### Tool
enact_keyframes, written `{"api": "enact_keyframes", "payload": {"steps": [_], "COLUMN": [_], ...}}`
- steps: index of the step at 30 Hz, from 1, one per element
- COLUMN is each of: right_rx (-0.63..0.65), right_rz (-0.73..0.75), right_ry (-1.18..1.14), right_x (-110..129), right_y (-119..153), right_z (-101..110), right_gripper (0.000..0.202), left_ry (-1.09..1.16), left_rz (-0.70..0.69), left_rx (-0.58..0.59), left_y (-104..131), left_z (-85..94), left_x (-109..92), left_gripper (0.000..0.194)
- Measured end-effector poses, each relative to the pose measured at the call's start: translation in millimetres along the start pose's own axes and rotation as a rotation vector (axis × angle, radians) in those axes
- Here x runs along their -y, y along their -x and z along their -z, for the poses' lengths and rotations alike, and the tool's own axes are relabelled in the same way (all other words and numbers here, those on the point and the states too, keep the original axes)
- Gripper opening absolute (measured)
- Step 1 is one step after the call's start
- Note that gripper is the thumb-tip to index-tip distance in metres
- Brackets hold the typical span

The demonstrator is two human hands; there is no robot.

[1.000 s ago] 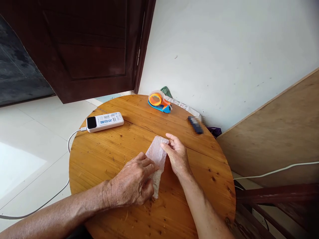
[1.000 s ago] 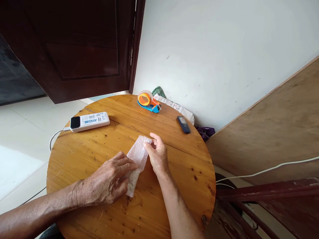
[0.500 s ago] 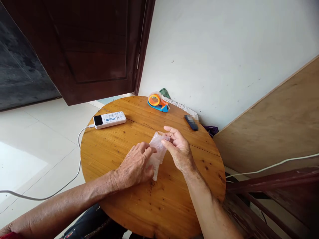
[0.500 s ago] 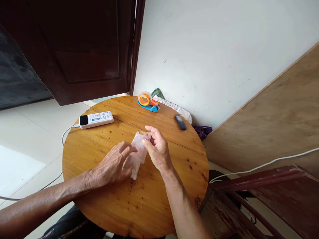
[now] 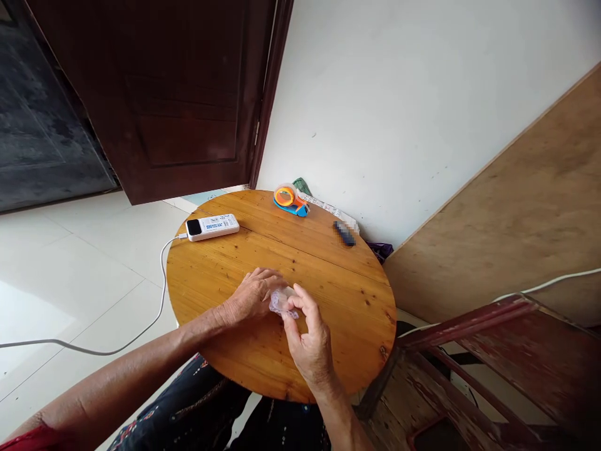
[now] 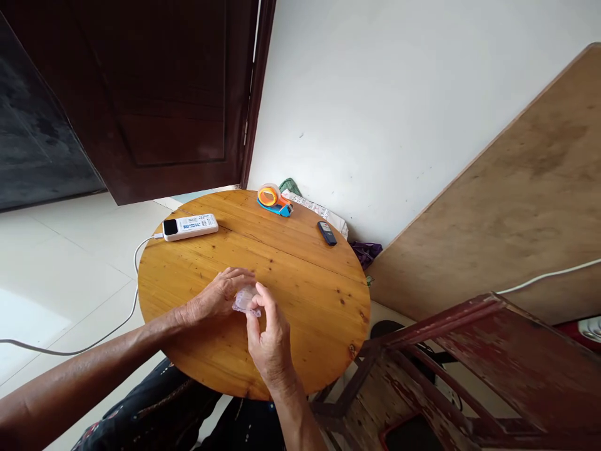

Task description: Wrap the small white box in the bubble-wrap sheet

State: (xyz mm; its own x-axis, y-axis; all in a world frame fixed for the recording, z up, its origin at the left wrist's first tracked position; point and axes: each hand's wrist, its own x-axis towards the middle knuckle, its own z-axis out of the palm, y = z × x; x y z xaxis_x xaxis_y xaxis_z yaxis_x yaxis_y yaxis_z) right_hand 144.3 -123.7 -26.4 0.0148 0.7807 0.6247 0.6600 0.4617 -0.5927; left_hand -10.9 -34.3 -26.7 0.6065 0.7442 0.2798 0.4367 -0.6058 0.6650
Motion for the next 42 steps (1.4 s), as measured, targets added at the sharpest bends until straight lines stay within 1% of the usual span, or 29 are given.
{"api": "enact_keyframes", "payload": {"steps": [1,2,4,6,7,9,12,15,16,18,21,23,25,27,29,32,35,38,40,42], "right_rx": [-0.009,-0.014,-0.016,-0.030,-0.040,-0.051,-0.021,0.013,0.011,-0.013,-0.033,-0.003,0.023,0.039,0.069,0.124,0.125,0.141,0.187,0.256], "right_rz": [0.007,0.012,0.024,0.044,0.052,0.063,0.074,0.056,0.038,-0.027,-0.203,-0.318,-0.396,-0.453,-0.489,-0.507,-0.525,-0.548,-0.522,-0.461], "right_ry": [0.019,0.032,0.045,0.050,0.051,0.053,0.044,-0.007,-0.025,-0.057,-0.160,-0.260,-0.329,-0.386,-0.449,-0.551,-0.611,-0.613,-0.601,-0.567], "right_x": [0.1,0.1,-0.2,-0.9,-1.4,-2.7,-4.1,-3.8,-3.5,-4.2,-12.5,-23.9,-37.3,-48.8,-55.8,-59.3,-59.7,-58.5,-55.9,-52.3], "right_y": [3.2,5.4,7.4,7.2,6.7,5.5,5.6,6.9,6.1,0.2,-21.6,-41.1,-58.7,-70.2,-74.2,-71.3,-67.5,-66.7,-66.1,-64.2], "right_z": [-1.6,-3.1,-5.6,-7.5,-8.2,-9.1,-8.9,-6.5,-5.2,-2.4,-0.7,-3.0,-7.8,-12.9,-16.0,-14.9,-10.9,-7.5,-5.3,-2.8], "right_gripper": [0.047,0.049,0.051,0.052,0.052,0.052,0.054,0.053,0.050,0.043,0.041,0.042,0.042,0.044,0.049,0.056,0.058,0.060,0.064,0.072], "left_ry": [0.046,0.085,0.102,0.084,0.077,0.077,0.103,0.154,0.175,0.235,0.372,0.385,0.301,0.204,0.114,0.010,0.036,0.107,0.125,0.109], "left_rz": [-0.025,-0.045,-0.081,-0.104,-0.114,-0.147,-0.198,-0.201,-0.177,-0.066,0.198,0.346,0.423,0.441,0.425,0.400,0.387,0.364,0.364,0.385], "left_rx": [0.044,0.079,0.158,0.200,0.201,0.176,0.120,0.107,0.111,0.137,0.249,0.280,0.242,0.195,0.160,0.114,0.046,-0.019,-0.036,-0.050], "left_y": [1.8,4.2,9.7,13.4,13.9,11.9,5.2,-0.3,-1.7,-5.3,-15.1,-24.3,-33.5,-40.3,-43.3,-41.8,-38.4,-37.2,-38.1,-39.4], "left_z": [6.2,12.5,23.1,27.9,27.4,22.2,11.3,7.7,8.7,12.3,17.1,17.5,15.6,12.8,10.3,8.6,8.2,6.6,4.3,1.9], "left_x": [1.8,3.5,6.0,7.7,8.3,9.7,11.9,12.0,11.1,8.4,4.5,3.8,5.0,7.4,10.0,12.1,12.1,11.6,11.4,11.2], "left_gripper": [0.033,0.036,0.054,0.067,0.068,0.059,0.042,0.037,0.038,0.037,0.026,0.018,0.016,0.016,0.018,0.021,0.017,0.013,0.014,0.017]}}
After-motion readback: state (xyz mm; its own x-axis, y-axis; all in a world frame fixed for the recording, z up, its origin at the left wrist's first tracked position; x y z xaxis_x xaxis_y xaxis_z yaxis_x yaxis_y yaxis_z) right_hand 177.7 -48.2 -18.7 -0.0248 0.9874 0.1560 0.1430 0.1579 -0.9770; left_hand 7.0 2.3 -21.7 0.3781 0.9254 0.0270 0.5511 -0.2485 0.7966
